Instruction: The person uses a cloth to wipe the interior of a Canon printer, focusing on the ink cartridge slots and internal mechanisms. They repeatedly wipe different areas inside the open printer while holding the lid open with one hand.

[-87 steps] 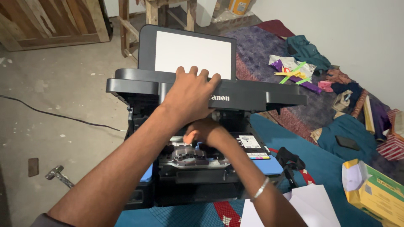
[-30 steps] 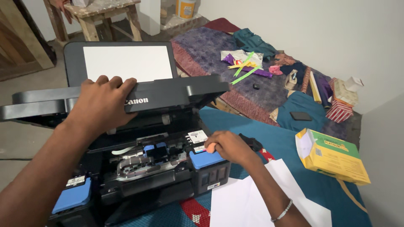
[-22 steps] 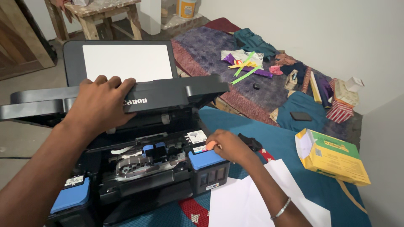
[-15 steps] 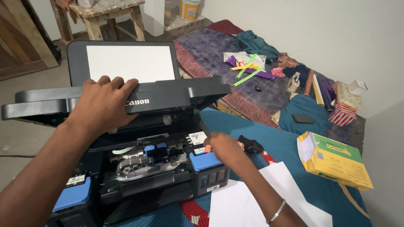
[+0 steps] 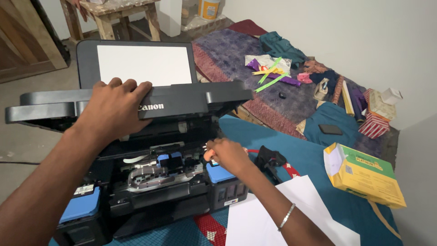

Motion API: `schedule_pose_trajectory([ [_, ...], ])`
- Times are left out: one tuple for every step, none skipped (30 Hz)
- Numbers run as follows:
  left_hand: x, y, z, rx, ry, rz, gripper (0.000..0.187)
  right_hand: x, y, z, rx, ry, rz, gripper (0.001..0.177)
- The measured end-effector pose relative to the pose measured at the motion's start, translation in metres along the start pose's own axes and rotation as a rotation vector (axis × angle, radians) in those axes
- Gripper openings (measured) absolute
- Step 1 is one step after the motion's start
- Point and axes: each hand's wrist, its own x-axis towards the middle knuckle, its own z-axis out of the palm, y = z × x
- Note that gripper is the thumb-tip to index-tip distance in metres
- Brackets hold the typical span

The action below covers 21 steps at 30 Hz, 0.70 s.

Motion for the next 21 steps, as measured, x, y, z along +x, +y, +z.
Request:
schedule_pose_trajectory([
  [0.0, 0.001, 0.0, 0.007, 0.001, -0.001, 0.074, -0.001, 0.003, -0.001, -0.024, -0.004, 0.027, 0.023],
  [0.001, 0.0, 0.0, 0.016, 0.002, 0.0, 0.076, -0.002, 0.007, -0.002, -0.046, -0.005, 0.056, 0.024],
  [0.002, 0.0, 0.0, 0.025, 0.003, 0.001, 0.078, -0.002, 0.011, -0.002, -0.068, -0.007, 0.085, 0.025],
  [0.002, 0.0, 0.001, 0.015, 0.002, 0.002, 0.078, -0.004, 0.015, -0.003, -0.064, 0.001, 0.106, 0.024],
  [0.002, -0.001, 0.0, 0.005, 0.001, 0.003, 0.078, -0.006, 0.019, -0.003, -0.06, 0.009, 0.127, 0.022],
  [0.002, -0.001, 0.001, -0.004, -0.001, 0.005, 0.078, -0.008, 0.02, -0.002, -0.054, 0.017, 0.149, 0.022],
  [0.0, 0.0, 0.002, 0.017, -0.01, 0.0, 0.079, -0.012, 0.021, -0.001, -0.04, 0.023, 0.155, 0.024],
  [0.001, 0.001, 0.003, 0.039, -0.014, -0.006, 0.079, -0.013, 0.021, -0.001, -0.029, 0.034, 0.159, 0.026],
  [0.002, 0.001, 0.003, 0.062, -0.019, -0.013, 0.079, -0.014, 0.022, -0.002, -0.018, 0.044, 0.163, 0.028],
  [0.002, 0.001, 0.004, 0.059, -0.007, -0.006, 0.079, -0.015, 0.021, -0.001, -0.036, 0.012, 0.159, 0.03],
  [0.002, 0.001, 0.004, 0.057, 0.004, 0.0, 0.079, -0.016, 0.019, -0.001, -0.054, -0.021, 0.155, 0.032],
  [0.002, 0.001, 0.005, 0.054, 0.015, 0.004, 0.078, -0.017, 0.018, 0.0, -0.072, -0.054, 0.148, 0.034],
  [0.002, 0.0, 0.006, 0.061, 0.024, 0.006, 0.08, -0.017, 0.017, 0.0, -0.025, -0.029, 0.113, 0.035],
  [0.003, 0.0, 0.007, 0.064, 0.034, 0.007, 0.081, -0.019, 0.017, -0.001, 0.019, -0.005, 0.079, 0.036],
  [0.003, 0.001, 0.009, 0.068, 0.043, 0.007, 0.083, -0.02, 0.018, -0.002, 0.063, 0.019, 0.045, 0.037],
  [0.003, 0.001, 0.009, 0.067, 0.032, 0.001, 0.081, -0.02, 0.02, -0.005, 0.133, 0.035, -0.022, 0.036],
  [0.003, 0.0, 0.009, 0.066, 0.02, -0.004, 0.08, -0.022, 0.025, -0.01, 0.203, 0.05, -0.09, 0.035],
  [0.003, 0.0, 0.009, 0.065, 0.008, -0.008, 0.078, -0.025, 0.029, -0.014, 0.272, 0.066, -0.155, 0.035],
  [0.003, 0.001, 0.009, 0.068, -0.003, -0.017, 0.079, -0.029, 0.033, -0.017, 0.32, 0.063, -0.157, 0.033],
  [0.004, 0.002, 0.01, 0.07, -0.012, -0.025, 0.079, -0.035, 0.037, -0.021, 0.366, 0.058, -0.158, 0.031],
  [0.004, 0.002, 0.01, 0.071, -0.022, -0.033, 0.08, -0.04, 0.042, -0.025, 0.413, 0.054, -0.158, 0.03],
])
